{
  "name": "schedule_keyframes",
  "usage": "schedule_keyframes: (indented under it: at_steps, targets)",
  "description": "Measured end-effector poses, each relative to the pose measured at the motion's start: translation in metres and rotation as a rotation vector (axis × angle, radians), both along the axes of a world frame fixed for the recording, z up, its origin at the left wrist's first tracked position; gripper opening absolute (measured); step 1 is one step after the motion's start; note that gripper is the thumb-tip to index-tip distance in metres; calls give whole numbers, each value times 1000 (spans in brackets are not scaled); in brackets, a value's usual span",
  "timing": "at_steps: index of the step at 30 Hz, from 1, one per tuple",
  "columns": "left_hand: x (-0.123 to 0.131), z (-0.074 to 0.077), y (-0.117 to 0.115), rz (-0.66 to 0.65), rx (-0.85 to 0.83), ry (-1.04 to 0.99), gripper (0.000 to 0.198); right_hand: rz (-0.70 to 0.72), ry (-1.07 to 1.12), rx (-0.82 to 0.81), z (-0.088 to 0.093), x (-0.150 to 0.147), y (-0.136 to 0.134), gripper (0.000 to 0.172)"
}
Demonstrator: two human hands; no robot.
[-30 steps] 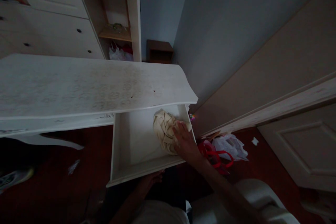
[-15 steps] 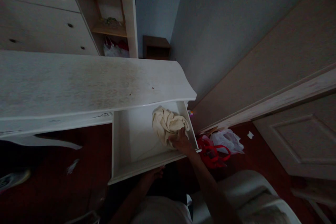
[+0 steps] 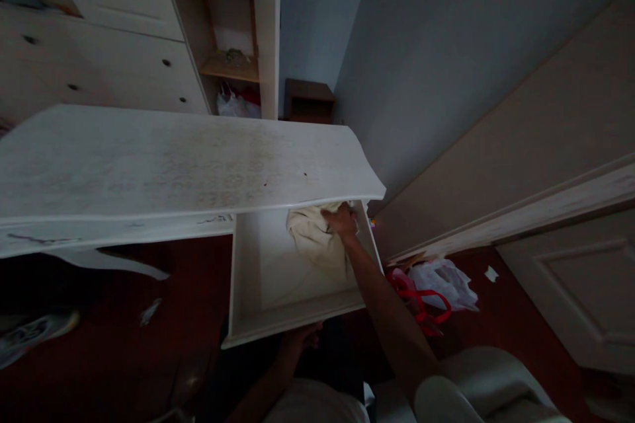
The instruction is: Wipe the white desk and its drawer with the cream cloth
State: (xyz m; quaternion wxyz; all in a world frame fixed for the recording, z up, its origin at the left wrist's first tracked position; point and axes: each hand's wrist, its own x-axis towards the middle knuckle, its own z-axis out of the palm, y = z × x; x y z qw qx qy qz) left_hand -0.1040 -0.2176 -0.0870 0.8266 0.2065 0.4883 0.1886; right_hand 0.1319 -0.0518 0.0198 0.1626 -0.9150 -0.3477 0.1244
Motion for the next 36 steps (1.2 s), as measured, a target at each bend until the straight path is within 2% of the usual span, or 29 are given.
schedule_keyframes:
  at_steps: [2, 4, 8, 12, 14, 17, 20, 24, 26, 32, 36]
  targets:
    - [1, -2, -1, -3, -9, 14, 45, -68, 29, -4, 5, -2, 2, 63]
    - [2, -3, -2, 4, -3, 8, 42, -50, 13, 2, 8, -7, 0, 60]
    - [2, -1, -4, 25, 20, -29, 41, 148, -52, 15, 6, -36, -1, 53]
    - [2, 1, -3, 6, 6, -43, 44, 291, -24, 77, -1, -94, 13, 47]
    - [2, 0, -3, 1, 0, -55, 44, 332, 21, 118, -5, -127, 22, 52]
    - [0, -3, -4, -14, 5, -64, 39, 398, 77, 169, -11, -170, 31, 72]
    - [-3, -6, -6, -20, 23, -77, 39, 461, 74, 185, -12, -193, 35, 75]
    - [-5, -5, -6, -46, 41, -105, 37, 658, 63, 188, -9, -193, 37, 71]
    - [-5, -3, -4, -53, 35, -95, 35, 711, 61, 187, -7, -188, 39, 72]
    - [-1, 2, -2, -44, 45, -92, 37, 749, 61, 156, -1, -181, 44, 68]
    - [0, 6, -2, -66, 51, -59, 41, 722, 99, 148, -3, -183, 36, 67]
